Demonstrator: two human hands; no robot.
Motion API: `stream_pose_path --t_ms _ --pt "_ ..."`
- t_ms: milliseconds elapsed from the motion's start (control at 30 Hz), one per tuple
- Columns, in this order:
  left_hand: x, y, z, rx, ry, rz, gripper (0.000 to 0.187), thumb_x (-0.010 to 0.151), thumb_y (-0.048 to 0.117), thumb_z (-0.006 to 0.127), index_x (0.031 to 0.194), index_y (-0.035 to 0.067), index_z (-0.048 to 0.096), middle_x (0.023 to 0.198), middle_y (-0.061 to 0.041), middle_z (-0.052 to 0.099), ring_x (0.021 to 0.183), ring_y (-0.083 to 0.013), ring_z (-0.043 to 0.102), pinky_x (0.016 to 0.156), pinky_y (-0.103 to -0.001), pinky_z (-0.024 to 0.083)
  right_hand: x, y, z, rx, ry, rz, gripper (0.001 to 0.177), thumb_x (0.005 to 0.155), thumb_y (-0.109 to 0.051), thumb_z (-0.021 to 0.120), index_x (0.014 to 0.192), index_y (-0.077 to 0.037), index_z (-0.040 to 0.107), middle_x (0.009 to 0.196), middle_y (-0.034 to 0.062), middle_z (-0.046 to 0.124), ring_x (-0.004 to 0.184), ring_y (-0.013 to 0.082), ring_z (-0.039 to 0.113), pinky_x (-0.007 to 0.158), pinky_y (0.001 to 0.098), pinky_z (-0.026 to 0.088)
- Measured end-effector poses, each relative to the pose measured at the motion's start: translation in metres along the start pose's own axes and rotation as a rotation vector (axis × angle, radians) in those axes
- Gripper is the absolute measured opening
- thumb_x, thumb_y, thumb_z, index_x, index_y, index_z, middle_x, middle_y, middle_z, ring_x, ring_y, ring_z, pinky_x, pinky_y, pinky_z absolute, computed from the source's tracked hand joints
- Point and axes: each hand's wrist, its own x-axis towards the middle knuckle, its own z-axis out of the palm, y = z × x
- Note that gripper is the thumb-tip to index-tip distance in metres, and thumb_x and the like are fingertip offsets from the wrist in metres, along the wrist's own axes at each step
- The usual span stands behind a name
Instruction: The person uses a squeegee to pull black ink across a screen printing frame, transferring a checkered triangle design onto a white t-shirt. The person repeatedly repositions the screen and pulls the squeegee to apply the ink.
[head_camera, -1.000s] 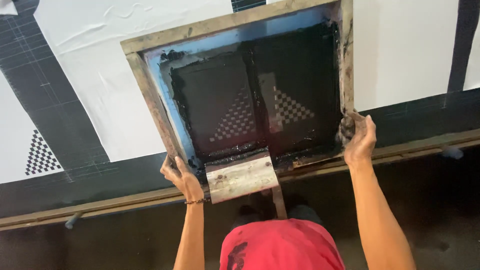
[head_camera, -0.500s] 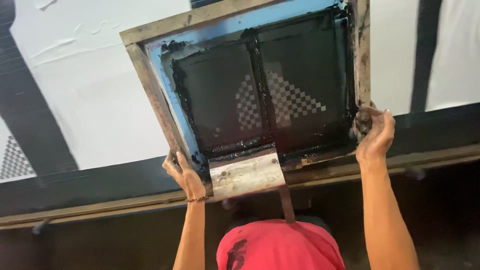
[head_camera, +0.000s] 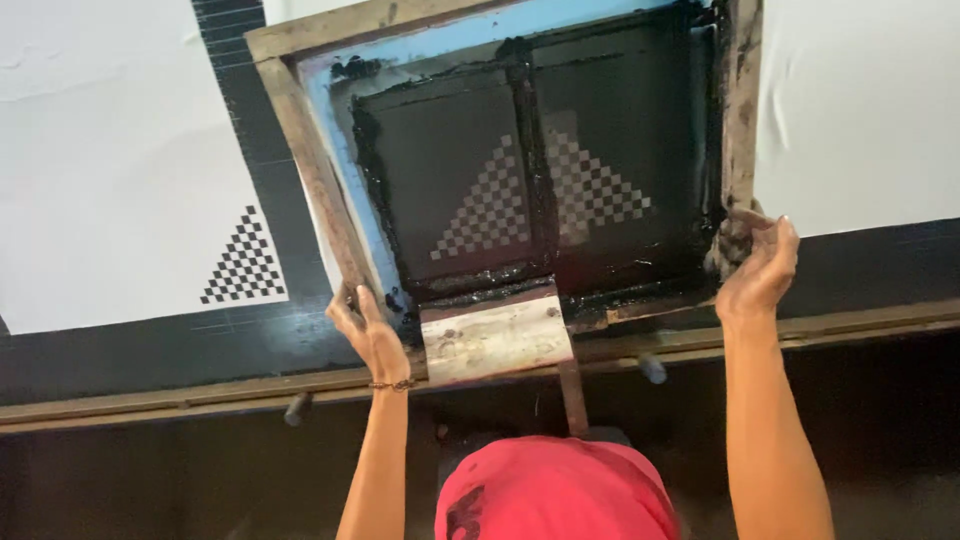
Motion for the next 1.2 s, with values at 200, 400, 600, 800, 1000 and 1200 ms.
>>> stream_pose_path --t_ms 200,400,600,800,1000,1200 --pt "-0.002 0.009 -0.007 0.055 -0.043 -0.077 0.055 0.103 0.043 0.046 0.141 0.003 0.050 0.133 -0.014 0.046 0.132 -0.0301 0.039 0.113 -0.048 0.031 -0.004 0.001 0.001 -0.016 0.012 -0.025 0.052 0.091 -0.054 0.048 0.098 -0.011 0.076 0.106 0.0031 0.076 0.102 0.0146 0.066 0.092 0.0294 0.050" --pt "0.000 0.001 -0.009 0.067 -0.035 -0.061 0.051 0.103 0.044 0.047 0.138 0.007 0.053 0.125 -0.010 0.046 0.119 -0.0272 0.044 0.107 -0.047 0.032 0.000 0.009 -0.004 0.035 0.020 0.086 0.057 0.088 -0.061 0.050 0.103 -0.013 0.076 0.108 0.0029 0.073 0.097 0.0166 0.065 0.080 0.0302 0.050" --pt "0.001 0.019 -0.007 0.062 -0.054 -0.149 0.059 0.099 0.050 0.046 0.139 0.007 0.051 0.128 -0.011 0.045 0.128 -0.0288 0.041 0.111 -0.051 0.031 -0.004 -0.001 0.005 0.073 0.059 0.065 0.047 0.087 -0.056 0.054 0.094 -0.014 0.073 0.118 0.0060 0.071 0.103 0.0150 0.064 0.092 0.0295 0.050" --pt "0.007 -0.014 -0.002 0.035 0.005 0.024 0.044 0.103 0.037 0.052 0.133 0.004 0.054 0.126 -0.014 0.051 0.121 -0.0260 0.046 0.107 -0.041 0.034 0.009 0.010 0.001 0.127 0.083 0.149 0.050 0.082 -0.061 0.055 0.093 -0.016 0.074 0.104 0.0000 0.074 0.084 0.0128 0.066 0.070 0.0261 0.049" --pt "0.003 0.007 -0.001 -0.008 -0.043 -0.042 0.048 0.103 0.041 0.049 0.134 0.004 0.051 0.126 -0.011 0.044 0.121 -0.0259 0.047 0.104 -0.044 0.041 0.008 0.004 0.002 0.029 -0.004 -0.003 0.056 0.086 -0.062 0.053 0.094 -0.011 0.076 0.134 0.0142 0.068 0.095 0.0149 0.068 0.085 0.0287 0.052" --pt "0.009 -0.016 0.003 0.026 0.018 0.057 0.043 0.103 0.034 0.053 0.132 0.003 0.057 0.122 -0.013 0.051 0.118 -0.0259 0.048 0.106 -0.041 0.036 0.017 0.016 -0.006 0.097 0.022 0.034 0.050 0.089 -0.054 0.049 0.094 -0.012 0.075 0.122 0.0062 0.072 0.095 0.0151 0.066 0.087 0.0282 0.051"
